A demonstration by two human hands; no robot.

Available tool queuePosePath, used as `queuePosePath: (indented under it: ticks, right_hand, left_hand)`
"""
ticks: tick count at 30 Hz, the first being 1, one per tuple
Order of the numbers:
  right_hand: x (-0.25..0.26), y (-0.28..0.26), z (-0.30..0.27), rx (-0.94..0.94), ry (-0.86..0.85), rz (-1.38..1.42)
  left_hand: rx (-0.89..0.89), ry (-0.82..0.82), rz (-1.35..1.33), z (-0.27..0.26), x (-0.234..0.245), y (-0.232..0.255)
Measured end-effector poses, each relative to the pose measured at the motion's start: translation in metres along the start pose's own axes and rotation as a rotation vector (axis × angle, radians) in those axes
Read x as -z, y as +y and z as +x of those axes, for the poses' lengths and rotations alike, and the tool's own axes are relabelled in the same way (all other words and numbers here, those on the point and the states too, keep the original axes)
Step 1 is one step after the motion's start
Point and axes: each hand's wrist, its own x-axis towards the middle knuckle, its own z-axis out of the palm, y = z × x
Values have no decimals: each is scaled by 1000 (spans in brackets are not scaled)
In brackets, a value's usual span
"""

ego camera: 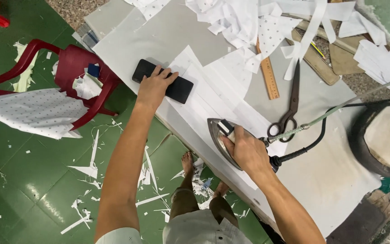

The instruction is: The person irons a white fabric piece on a table using a steam iron, frequently using a black rectangular object to press down on the fabric. They also use scissors to trim a strip of the fabric and handle a ruler and a mobile phone on the table.

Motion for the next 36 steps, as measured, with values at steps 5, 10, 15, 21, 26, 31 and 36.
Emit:
queuePosePath:
  ticks: [5, 10, 15, 21, 26, 31, 36]
  right_hand:
    - [12, -47, 49, 23, 13, -27]
    - [21, -80, 86, 63, 26, -21]
    - [30, -90, 100, 129, 41, -12]
    - [16, -82, 106, 139, 5, -36]
    - [8, -64, 90, 161, 40, -47]
    - [9, -48, 65, 157, 24, -64]
    - [20, -50, 51, 131, -12, -20]
  left_hand:
    - [53, -12, -37, 2, 22, -23]
    - [72, 2, -62, 4, 32, -35]
    - [76, -11, -71, 4, 37, -33]
    - [105, 26, -13, 7, 24, -29]
    - [96, 8, 23, -1, 15, -2]
    - [57, -19, 6, -11, 10, 27]
    - [52, -11, -37, -14, 13, 29]
